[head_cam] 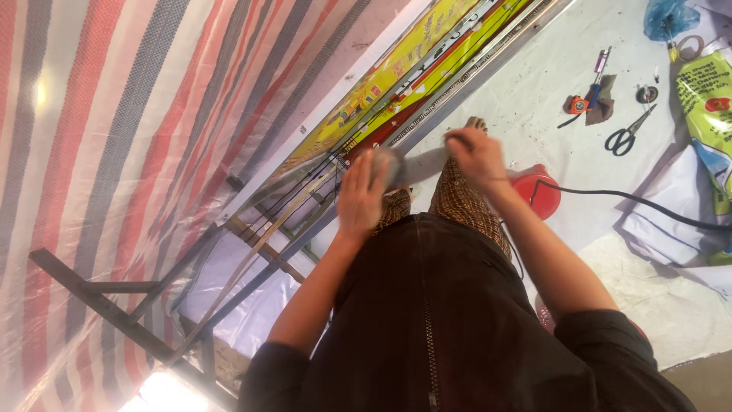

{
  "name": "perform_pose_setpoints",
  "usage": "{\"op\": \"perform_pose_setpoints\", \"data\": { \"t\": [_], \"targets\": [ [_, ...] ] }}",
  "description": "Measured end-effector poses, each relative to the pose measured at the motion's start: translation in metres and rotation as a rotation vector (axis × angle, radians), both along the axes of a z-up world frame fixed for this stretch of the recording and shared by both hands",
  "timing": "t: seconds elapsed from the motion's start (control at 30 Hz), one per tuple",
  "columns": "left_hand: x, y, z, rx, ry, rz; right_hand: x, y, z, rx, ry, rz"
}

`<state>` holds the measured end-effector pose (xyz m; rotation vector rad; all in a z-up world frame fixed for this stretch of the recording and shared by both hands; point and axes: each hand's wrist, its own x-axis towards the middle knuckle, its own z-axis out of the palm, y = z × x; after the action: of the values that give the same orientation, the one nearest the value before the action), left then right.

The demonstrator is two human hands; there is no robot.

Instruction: Apply a printed banner to a metal frame and smooth it out using a tool

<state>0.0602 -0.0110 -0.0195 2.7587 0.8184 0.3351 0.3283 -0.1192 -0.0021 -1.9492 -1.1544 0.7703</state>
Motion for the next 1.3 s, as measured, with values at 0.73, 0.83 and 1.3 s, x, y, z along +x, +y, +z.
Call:
{"op": "perform_pose_setpoints", "data": {
  "t": [0.73, 0.83, 1.3],
  "targets": [
    [-0.240, -0.017, 0.004, 0.208, -0.006, 0.198, 0.020, -0.018, 0.008, -0.044, 0.207, -0.196],
    [-0.238, 0.000, 0.009, 0.122, 0.013, 0.147, 0.024, -0.029, -0.004, -0.031, 0.172, -0.228],
    [-0.220, 0.003, -0.018, 0.158, 0.342, 0.273, 0.026, -0.058, -0.016, -0.180, 0.165, -0.296]
  ]
}}
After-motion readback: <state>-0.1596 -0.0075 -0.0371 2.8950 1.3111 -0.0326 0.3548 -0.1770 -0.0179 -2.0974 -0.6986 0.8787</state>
